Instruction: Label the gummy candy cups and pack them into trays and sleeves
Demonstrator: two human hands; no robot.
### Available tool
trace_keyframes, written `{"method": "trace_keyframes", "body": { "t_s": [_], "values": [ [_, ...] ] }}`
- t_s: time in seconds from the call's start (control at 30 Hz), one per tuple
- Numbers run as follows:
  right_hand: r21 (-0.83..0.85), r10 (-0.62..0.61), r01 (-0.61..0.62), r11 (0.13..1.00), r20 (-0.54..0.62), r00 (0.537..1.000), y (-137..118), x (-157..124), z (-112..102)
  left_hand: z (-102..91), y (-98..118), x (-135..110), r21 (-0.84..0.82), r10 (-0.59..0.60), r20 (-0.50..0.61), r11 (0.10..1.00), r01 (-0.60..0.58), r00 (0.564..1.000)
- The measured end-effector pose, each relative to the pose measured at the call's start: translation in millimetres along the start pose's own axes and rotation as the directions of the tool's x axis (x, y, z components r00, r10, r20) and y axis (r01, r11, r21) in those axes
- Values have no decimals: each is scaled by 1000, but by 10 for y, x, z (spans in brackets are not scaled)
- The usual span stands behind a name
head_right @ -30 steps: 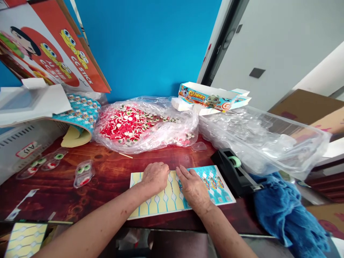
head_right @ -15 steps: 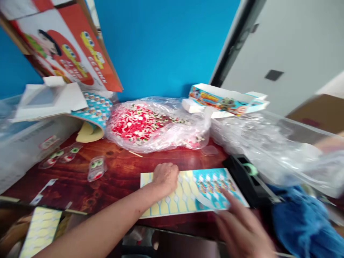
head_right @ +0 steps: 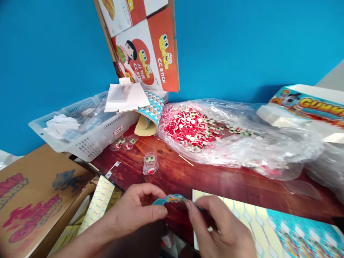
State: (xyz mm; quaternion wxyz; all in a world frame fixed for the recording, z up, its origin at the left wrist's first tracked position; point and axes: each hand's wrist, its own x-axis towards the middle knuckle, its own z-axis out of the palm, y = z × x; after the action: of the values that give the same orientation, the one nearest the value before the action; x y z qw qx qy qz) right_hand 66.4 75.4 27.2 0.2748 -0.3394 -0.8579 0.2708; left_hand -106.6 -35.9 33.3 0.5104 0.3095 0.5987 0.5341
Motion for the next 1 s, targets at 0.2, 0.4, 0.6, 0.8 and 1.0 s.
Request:
{"method": "trace_keyframes", "body": {
  "t_s": [0.2, 0.4, 0.6, 0.8, 1.0],
  "values": [
    [97, 78, -89, 991, 112, 991, -455, 819, 604, -648, -76, 238, 361, 182, -346, 931, -49, 920],
    [-23, 182, -181, 983, 181, 966, -319, 1362, 968, -903, 5, 662, 647, 289, -400, 762, 44, 870],
    [-37, 192, -188, 981, 237, 952, -175, 1438, 1082, -847, 96, 717, 766, 196, -385, 613, 194, 902],
    [-100, 188, -166, 981, 278, 942, -109, 1439, 1244, -834, 52, 804, 824, 152, -411, 483, 295, 899],
    [-66, 185, -174, 983, 283, 941, -216, 1364, 1158, -852, 25, 732, 811, 186, -410, 523, 263, 893]
  ]
}}
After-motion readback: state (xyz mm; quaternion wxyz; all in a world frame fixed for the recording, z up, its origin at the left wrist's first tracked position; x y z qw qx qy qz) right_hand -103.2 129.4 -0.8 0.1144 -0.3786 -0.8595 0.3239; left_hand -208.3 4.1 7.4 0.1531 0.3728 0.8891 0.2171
